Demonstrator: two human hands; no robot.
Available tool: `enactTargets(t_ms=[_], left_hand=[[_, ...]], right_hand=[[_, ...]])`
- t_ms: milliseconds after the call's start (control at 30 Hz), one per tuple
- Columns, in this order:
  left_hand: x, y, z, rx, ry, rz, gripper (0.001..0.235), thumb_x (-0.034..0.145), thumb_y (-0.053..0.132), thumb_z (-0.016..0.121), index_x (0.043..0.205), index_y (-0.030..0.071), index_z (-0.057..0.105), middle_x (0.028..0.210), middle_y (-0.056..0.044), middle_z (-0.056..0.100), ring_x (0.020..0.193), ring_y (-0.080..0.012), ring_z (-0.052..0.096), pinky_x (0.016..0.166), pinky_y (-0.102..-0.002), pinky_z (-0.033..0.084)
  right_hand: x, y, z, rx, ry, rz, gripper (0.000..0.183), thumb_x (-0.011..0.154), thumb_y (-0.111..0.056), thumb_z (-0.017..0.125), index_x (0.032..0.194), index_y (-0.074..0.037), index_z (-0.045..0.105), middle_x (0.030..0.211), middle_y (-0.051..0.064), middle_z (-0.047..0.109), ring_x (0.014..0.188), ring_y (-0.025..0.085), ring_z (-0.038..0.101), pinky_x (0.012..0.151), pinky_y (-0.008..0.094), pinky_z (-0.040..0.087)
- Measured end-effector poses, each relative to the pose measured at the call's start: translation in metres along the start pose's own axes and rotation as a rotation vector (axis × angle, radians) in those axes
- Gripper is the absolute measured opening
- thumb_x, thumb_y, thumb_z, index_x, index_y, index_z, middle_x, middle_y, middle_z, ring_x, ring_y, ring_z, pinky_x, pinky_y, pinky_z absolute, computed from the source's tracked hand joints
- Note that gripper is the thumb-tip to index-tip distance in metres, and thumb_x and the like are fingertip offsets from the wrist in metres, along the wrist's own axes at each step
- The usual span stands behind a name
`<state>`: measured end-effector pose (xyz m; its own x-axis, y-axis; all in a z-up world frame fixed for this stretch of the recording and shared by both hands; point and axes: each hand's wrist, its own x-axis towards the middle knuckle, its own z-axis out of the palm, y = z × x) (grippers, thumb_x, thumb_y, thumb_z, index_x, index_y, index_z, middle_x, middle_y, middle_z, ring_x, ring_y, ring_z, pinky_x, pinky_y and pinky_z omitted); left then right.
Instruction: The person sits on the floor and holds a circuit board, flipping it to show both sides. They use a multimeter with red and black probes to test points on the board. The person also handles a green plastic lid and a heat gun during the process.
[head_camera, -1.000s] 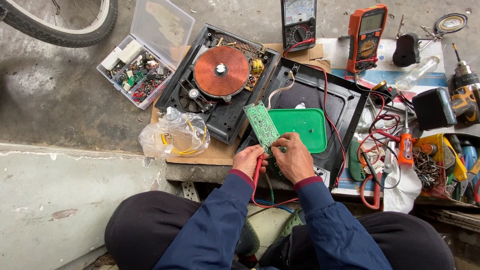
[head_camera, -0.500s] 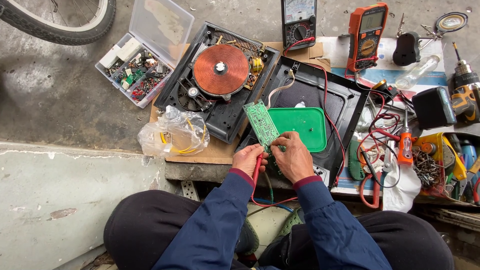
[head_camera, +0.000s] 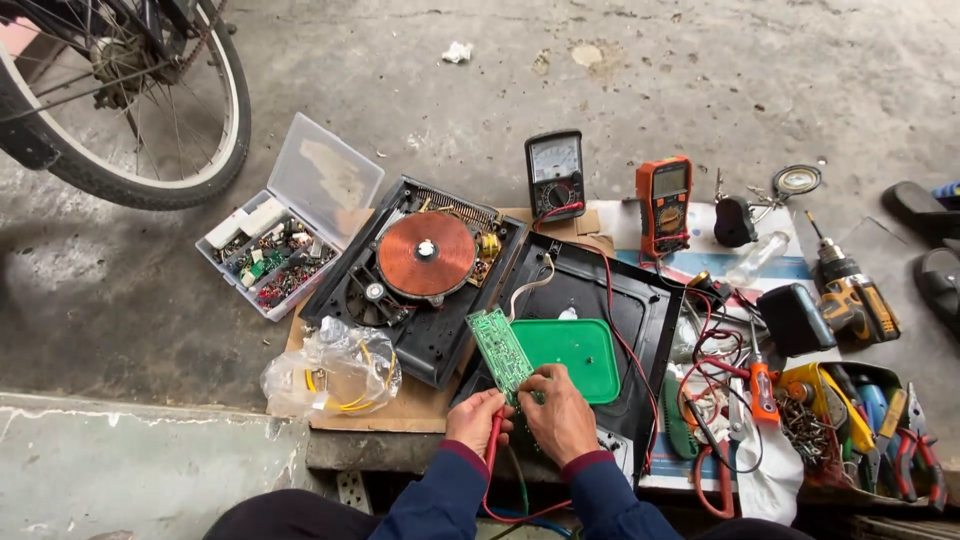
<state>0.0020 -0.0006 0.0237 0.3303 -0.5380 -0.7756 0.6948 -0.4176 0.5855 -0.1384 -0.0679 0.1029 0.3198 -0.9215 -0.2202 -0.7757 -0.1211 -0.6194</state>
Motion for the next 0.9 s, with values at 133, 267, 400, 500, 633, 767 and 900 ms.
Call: enactTargets(t_ms=[133,267,400,500,633,767,900], left_hand=[[-0.006,0.005,0.002,0.039,0.01,0.009,0.025,0.101,0.008,0.075,0.122,-0.003,0.081,0.086,-0.016,0.079,0.06,-0.0199,0.065,0.047,-0.03,0.051],[0.002,0.0,0.0,-0.037,-0.001,-0.017,0.021,0.101,0.005,0.075,0.12,-0.002,0.08,0.084,-0.016,0.078,0.057,-0.0196,0.064,0.044,-0.029,0.049],[0.002,-0.004,-0.001,-0.024,-0.007,-0.01,0.024,0.102,0.006,0.075,0.124,-0.002,0.079,0.085,-0.016,0.078,0.059,-0.0194,0.064,0.045,-0.029,0.05],[0.049,-0.038,-0.008,0.105,0.002,0.097,0.034,0.095,0.02,0.079,0.123,0.001,0.079,0.094,-0.023,0.084,0.072,-0.0245,0.079,0.058,-0.035,0.069],[0.027,-0.029,-0.004,0.046,0.039,0.074,0.036,0.092,0.016,0.08,0.125,0.001,0.078,0.092,-0.023,0.083,0.067,-0.024,0.08,0.054,-0.035,0.069],[0.027,-0.024,-0.005,0.04,0.03,0.081,0.03,0.092,0.018,0.081,0.119,0.004,0.08,0.091,-0.023,0.083,0.066,-0.025,0.081,0.051,-0.035,0.069],[0.022,-0.014,-0.005,0.043,0.052,0.118,0.03,0.095,0.018,0.077,0.121,0.005,0.077,0.09,-0.021,0.083,0.065,-0.0222,0.079,0.05,-0.032,0.068]], right_hand=[[0.001,0.0,0.0,-0.013,0.0,0.004,0.021,0.094,-0.033,0.076,0.097,-0.017,0.089,0.135,-0.006,0.071,0.101,0.021,0.079,0.091,0.036,0.065],[0.001,-0.003,-0.003,-0.028,-0.027,0.026,0.021,0.095,-0.033,0.076,0.098,-0.017,0.089,0.136,-0.007,0.07,0.104,0.02,0.08,0.093,0.036,0.065],[0.001,0.001,0.0,-0.006,-0.022,0.018,0.021,0.093,-0.031,0.076,0.097,-0.015,0.089,0.139,-0.004,0.07,0.105,0.022,0.079,0.094,0.037,0.065],[0.006,0.012,0.0,-0.053,-0.072,-0.026,0.023,0.1,-0.038,0.07,0.105,-0.022,0.087,0.138,0.007,0.069,0.123,0.047,0.075,0.102,0.061,0.064],[0.005,0.014,0.0,-0.036,-0.096,-0.025,0.018,0.099,-0.037,0.073,0.102,-0.026,0.087,0.137,0.002,0.069,0.124,0.043,0.076,0.102,0.058,0.064],[0.004,0.009,-0.005,0.016,-0.087,-0.023,0.018,0.097,-0.035,0.074,0.102,-0.025,0.087,0.133,0.003,0.07,0.122,0.047,0.074,0.102,0.061,0.062],[0.004,0.01,-0.006,0.03,-0.064,-0.025,0.016,0.095,-0.037,0.075,0.101,-0.027,0.087,0.131,0.002,0.072,0.122,0.046,0.074,0.103,0.06,0.062]])
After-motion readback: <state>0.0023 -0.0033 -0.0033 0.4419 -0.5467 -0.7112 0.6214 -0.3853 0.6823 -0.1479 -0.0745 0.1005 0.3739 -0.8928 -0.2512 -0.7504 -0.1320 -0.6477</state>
